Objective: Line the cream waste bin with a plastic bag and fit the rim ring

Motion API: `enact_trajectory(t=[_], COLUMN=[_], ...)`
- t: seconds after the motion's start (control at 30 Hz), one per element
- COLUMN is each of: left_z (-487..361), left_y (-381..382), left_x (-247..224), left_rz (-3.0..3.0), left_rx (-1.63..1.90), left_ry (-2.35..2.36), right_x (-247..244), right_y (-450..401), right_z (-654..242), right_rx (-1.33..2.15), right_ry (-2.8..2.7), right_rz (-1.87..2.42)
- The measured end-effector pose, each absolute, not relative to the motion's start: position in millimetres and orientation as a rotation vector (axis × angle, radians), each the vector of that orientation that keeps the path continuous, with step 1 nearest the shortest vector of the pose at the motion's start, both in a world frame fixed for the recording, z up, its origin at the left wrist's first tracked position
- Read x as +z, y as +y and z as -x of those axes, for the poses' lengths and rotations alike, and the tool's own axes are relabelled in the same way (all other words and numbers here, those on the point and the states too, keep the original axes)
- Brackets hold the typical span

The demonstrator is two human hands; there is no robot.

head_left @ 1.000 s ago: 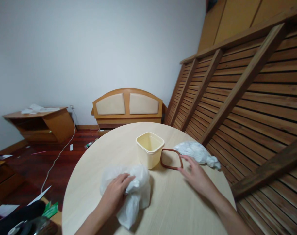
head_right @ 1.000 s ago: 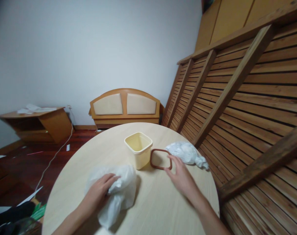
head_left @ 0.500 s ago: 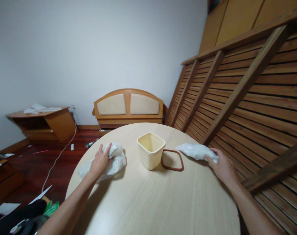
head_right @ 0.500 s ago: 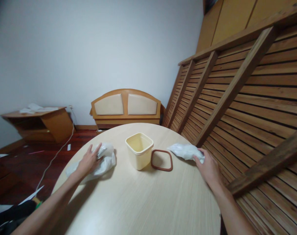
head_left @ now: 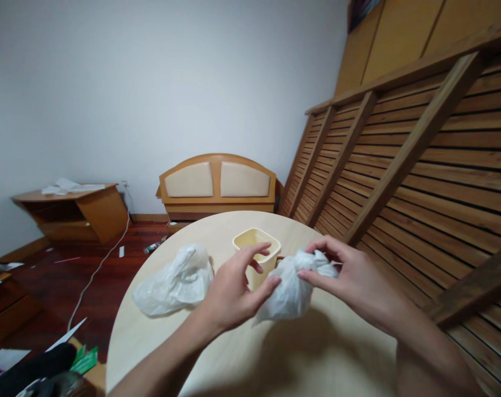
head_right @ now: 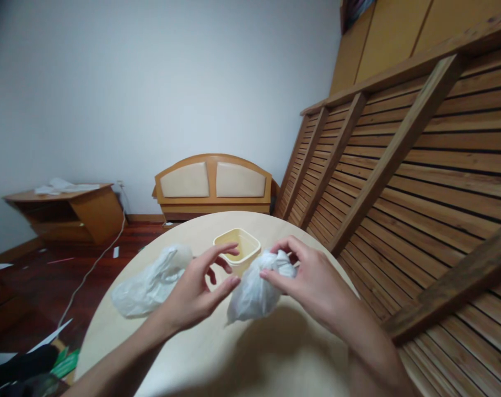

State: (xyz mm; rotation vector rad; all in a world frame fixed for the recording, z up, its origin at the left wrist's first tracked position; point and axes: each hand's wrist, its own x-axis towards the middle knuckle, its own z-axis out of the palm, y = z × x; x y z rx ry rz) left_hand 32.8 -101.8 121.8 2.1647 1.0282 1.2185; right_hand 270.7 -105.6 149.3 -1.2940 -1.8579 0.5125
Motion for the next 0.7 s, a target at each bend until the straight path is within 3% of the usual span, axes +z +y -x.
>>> enact_trajectory(t=[0.37, 0.7], left_z=[-34, -31], left_y=[-76, -73], left_x=[129, 130], left_rz=[-1.715, -1.876], left_rx=[1.284, 1.136], left_ry=[0.985, 1.047], right_x=[159, 154], right_y=[-97, -76], right_z=[-240, -225], right_rx=[1.277, 0.647], right_ry=[-1.85, -1.954], right_rz=[0.896, 0.994])
